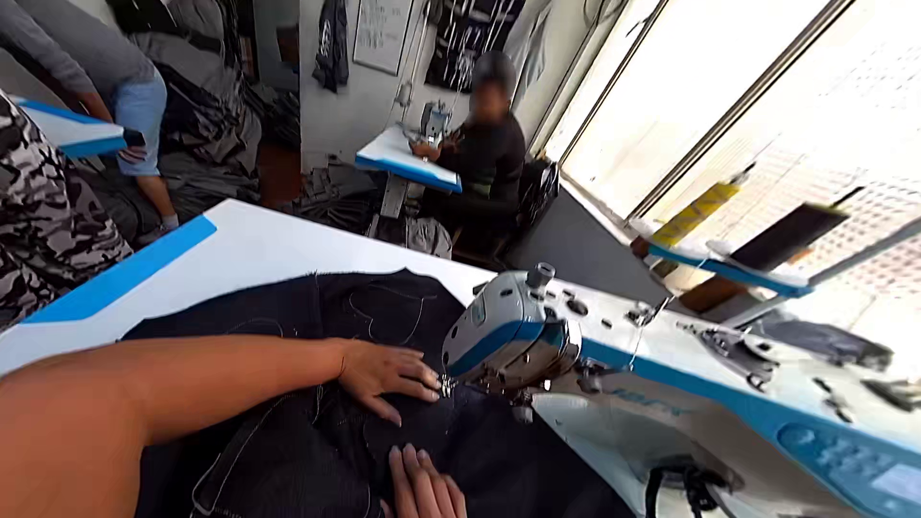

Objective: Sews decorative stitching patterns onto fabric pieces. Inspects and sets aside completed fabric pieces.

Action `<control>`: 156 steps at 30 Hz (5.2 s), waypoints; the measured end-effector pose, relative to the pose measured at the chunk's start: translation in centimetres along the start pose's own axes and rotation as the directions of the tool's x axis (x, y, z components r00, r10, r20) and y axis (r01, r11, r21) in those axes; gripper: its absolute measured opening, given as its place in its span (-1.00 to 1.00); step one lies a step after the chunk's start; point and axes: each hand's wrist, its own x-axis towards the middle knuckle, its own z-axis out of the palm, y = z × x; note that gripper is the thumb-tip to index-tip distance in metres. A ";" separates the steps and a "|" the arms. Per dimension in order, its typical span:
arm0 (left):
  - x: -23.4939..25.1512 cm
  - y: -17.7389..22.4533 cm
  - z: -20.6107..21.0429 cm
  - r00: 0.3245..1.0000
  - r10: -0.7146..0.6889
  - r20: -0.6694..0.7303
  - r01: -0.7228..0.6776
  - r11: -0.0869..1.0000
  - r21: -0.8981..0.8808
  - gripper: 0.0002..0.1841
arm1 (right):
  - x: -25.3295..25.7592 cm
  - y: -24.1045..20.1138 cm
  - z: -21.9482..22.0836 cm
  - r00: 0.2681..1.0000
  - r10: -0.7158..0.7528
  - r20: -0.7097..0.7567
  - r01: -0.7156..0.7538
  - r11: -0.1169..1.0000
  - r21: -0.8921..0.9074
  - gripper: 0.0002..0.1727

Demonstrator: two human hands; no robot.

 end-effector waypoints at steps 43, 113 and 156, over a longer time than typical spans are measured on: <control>-0.1 0.4 -0.1 0.969 -0.248 -0.001 0.246 0.959 0.137 -0.27 | 0.5 1.9 -0.9 0.984 0.114 0.139 -0.148 0.955 0.258 -0.07; -0.2 1.9 0.3 0.948 -0.316 0.021 0.305 0.928 0.212 -0.35 | 2.6 3.5 1.5 0.999 -0.005 -0.033 0.005 1.000 -0.002 -0.16; -1.0 0.2 -0.3 0.991 -0.063 0.114 0.041 0.981 0.190 -0.34 | 1.6 4.9 1.0 0.996 0.013 -0.088 -0.025 0.990 -0.140 -0.51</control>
